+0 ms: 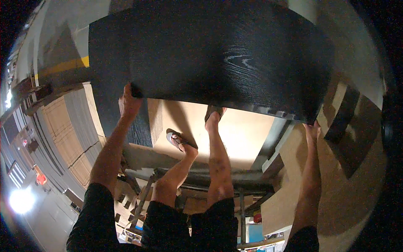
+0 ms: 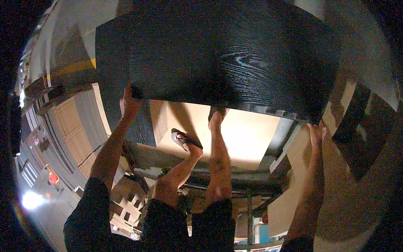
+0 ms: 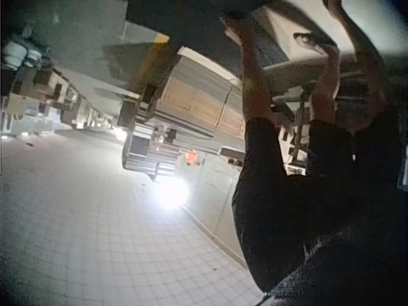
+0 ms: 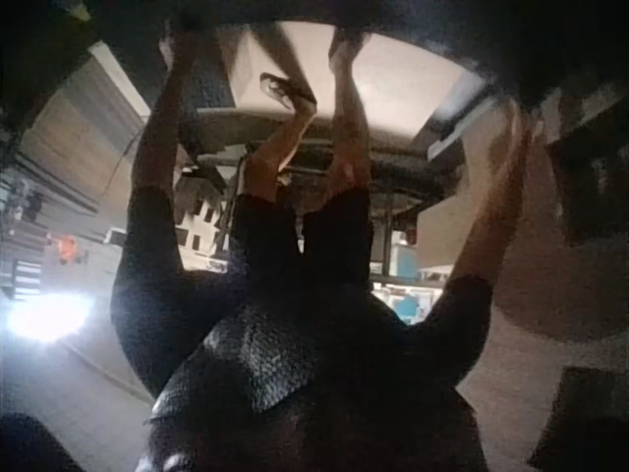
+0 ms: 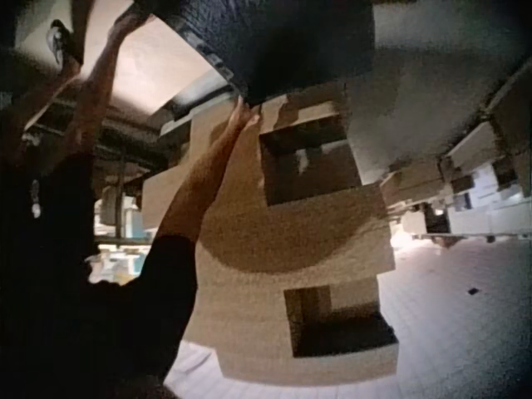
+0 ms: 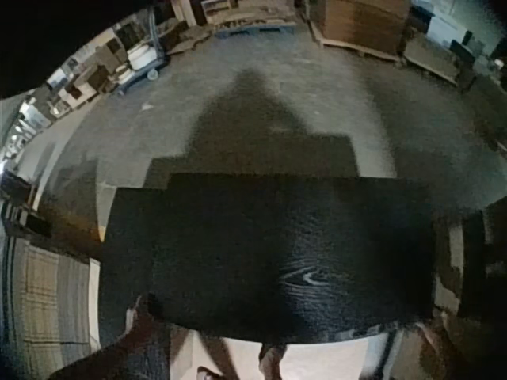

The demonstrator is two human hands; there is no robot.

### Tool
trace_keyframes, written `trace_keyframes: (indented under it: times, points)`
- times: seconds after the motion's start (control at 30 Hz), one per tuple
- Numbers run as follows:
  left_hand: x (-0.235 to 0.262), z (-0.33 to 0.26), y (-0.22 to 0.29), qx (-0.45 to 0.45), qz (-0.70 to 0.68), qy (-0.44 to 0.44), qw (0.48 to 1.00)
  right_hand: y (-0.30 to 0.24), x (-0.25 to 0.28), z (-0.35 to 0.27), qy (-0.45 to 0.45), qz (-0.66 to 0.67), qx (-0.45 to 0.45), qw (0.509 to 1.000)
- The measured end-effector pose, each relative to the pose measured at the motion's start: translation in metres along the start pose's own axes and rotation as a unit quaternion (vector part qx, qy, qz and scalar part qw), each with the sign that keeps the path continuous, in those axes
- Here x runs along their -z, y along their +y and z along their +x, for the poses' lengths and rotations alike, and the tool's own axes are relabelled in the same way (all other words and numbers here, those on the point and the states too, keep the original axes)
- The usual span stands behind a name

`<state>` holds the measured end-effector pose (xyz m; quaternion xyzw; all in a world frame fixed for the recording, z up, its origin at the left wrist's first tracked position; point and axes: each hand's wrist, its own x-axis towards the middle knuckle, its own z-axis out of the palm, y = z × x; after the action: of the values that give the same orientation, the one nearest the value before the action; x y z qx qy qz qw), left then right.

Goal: The person fastens trim strips to a wooden panel using a nail gun, then removes and stacks the completed panel onto a pile. The person then places a new panel onto the table, aligns wooden trim pieces along its edges, and fastens them with the nail gun.

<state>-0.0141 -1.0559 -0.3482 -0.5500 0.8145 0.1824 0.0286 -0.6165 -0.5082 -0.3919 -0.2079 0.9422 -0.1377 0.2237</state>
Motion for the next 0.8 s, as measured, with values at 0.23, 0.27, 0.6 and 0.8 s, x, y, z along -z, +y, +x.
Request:
trace_keyframes:
  times: [0.23,0.27,0.6,0.8]
  points:
    - [-0.013,-0.004,0.02,0.099,-0.038,-0.007,0.994,0.017,-0.002,-0.003,0.033,0.024,-0.045,0.998]
    - [-0.014,-0.003,0.019,0.091,-0.042,-0.008,0.995,0.017,0.004,-0.002,0.035,0.023,-0.047,0.998]
    - [-0.003,-0.003,0.012,0.088,-0.022,-0.028,0.996,-0.006,0.0,-0.015,0.005,0.121,0.012,0.993]
    - [-0.04,-0.003,0.009,0.103,-0.172,-0.083,0.976,0.037,0.036,0.007,-0.035,0.308,-0.105,0.945]
